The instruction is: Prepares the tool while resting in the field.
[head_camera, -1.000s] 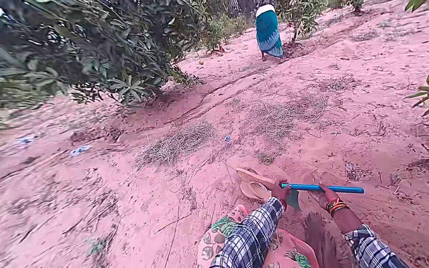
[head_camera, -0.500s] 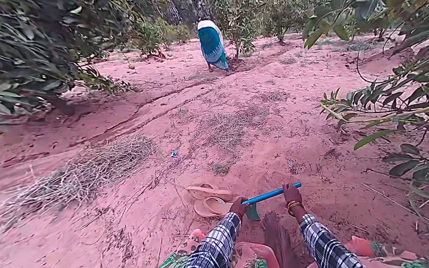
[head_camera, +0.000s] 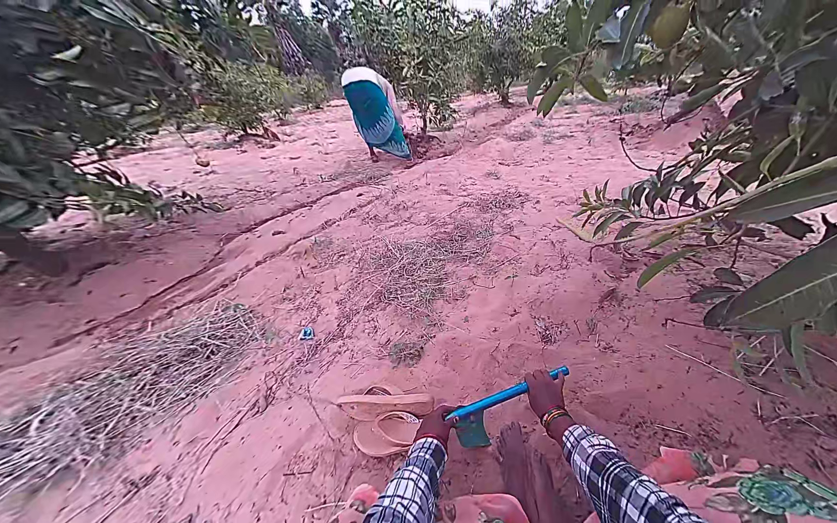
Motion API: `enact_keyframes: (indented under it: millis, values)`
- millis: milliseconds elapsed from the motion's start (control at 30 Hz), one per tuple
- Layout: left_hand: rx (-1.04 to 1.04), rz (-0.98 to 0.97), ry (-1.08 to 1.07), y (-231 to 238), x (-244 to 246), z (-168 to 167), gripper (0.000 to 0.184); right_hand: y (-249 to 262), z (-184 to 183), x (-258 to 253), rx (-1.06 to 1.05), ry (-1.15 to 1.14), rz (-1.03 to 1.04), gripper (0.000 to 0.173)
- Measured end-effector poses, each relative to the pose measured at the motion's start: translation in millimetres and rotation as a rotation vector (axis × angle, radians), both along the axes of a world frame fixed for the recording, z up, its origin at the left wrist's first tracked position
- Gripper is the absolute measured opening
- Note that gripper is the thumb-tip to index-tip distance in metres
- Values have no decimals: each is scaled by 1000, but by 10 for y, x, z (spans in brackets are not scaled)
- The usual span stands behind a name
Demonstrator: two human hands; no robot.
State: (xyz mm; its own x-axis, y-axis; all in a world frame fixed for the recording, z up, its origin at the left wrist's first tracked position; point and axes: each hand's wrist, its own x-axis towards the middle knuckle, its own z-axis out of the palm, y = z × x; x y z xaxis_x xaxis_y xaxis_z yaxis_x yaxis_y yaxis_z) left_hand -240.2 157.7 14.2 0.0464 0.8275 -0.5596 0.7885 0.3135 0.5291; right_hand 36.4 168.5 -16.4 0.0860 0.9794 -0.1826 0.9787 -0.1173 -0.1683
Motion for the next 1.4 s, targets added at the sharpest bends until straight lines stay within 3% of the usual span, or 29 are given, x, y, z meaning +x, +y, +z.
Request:
enact_keyframes:
  millis: [167,333,433,533,800,1067,1200,1300,1400]
  values:
    - [7,-204,43,-65,185,173,41,-16,-63,169,-108,22,-35,37]
    - [-21,-417,23,-246,571,341,77,-283,-430,509,-276,77,-174,37]
    - [-48,-486,32,-310,706,430,78,-448,-588,604,-352,120,-177,41]
    - [-81,-449,84,-305,726,475,83,-343,-568,565,-331,107,-163,39]
    - [-159,-254,318,-148,408,330,96,59,-58,69,-141,-32,-27,44]
    - [-242,-207,326,-113,187,128,83,96,325,-328,-78,-50,139,52]
    - [-76,-115,299,-38,125,470,82,109,523,-338,-39,28,49,49]
    - [275,12,213,-38,142,918,84,194,709,-324,38,149,-77,41]
    - [615,29,25,-50,132,1123,83,230,775,-353,98,223,-103,35]
